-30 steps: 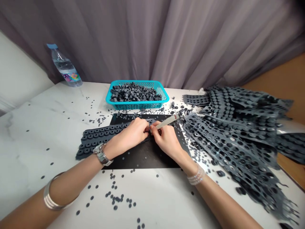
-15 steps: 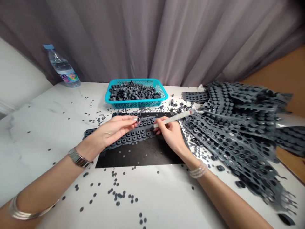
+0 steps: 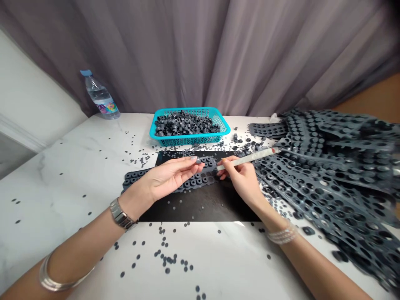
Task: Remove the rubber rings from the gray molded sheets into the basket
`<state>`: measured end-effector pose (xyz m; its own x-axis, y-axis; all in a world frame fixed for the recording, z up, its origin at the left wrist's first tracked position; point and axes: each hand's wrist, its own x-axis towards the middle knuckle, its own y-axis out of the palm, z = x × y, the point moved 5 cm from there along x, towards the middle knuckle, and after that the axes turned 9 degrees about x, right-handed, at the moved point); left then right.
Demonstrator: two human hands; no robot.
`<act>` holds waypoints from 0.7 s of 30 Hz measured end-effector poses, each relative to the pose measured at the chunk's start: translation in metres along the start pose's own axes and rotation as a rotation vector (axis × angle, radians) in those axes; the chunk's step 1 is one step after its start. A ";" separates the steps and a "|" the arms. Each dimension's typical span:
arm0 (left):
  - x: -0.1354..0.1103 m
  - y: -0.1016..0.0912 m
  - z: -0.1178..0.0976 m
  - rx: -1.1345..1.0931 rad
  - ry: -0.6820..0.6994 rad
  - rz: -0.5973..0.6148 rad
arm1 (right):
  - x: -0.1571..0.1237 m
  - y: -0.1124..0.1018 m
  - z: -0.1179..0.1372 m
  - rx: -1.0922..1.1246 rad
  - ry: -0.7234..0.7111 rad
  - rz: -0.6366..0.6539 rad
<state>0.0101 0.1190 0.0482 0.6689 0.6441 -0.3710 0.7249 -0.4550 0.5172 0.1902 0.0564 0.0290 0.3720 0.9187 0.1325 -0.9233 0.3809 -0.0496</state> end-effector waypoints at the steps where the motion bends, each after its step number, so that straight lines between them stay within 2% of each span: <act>1: -0.001 0.002 0.000 -0.001 -0.011 -0.009 | -0.001 0.001 0.001 -0.002 0.002 0.006; 5: -0.004 0.007 -0.003 -0.070 -0.023 -0.068 | -0.003 0.005 0.005 -0.035 0.009 0.040; 8: -0.001 0.005 -0.002 -0.165 -0.011 -0.096 | -0.004 0.008 0.005 -0.144 -0.011 0.081; 11: 0.004 -0.001 0.001 -0.061 0.042 -0.121 | -0.005 0.011 0.004 -0.234 -0.026 0.127; 13: 0.008 -0.003 0.002 0.254 0.121 -0.138 | -0.006 0.013 0.004 -0.267 -0.030 0.149; 16: 0.011 0.001 0.002 1.008 0.305 -0.164 | -0.008 0.016 0.005 -0.302 -0.042 0.164; 18: 0.012 0.008 0.005 1.412 0.440 -0.153 | -0.008 0.017 0.007 -0.316 -0.060 0.174; 21: 0.012 0.022 0.012 1.721 0.602 -0.078 | -0.009 0.018 0.009 -0.324 -0.087 0.177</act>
<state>0.0355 0.1093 0.0458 0.7680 0.6237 0.1455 0.3517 -0.2208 -0.9097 0.1695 0.0536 0.0357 0.1872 0.9663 0.1768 -0.8890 0.2432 -0.3881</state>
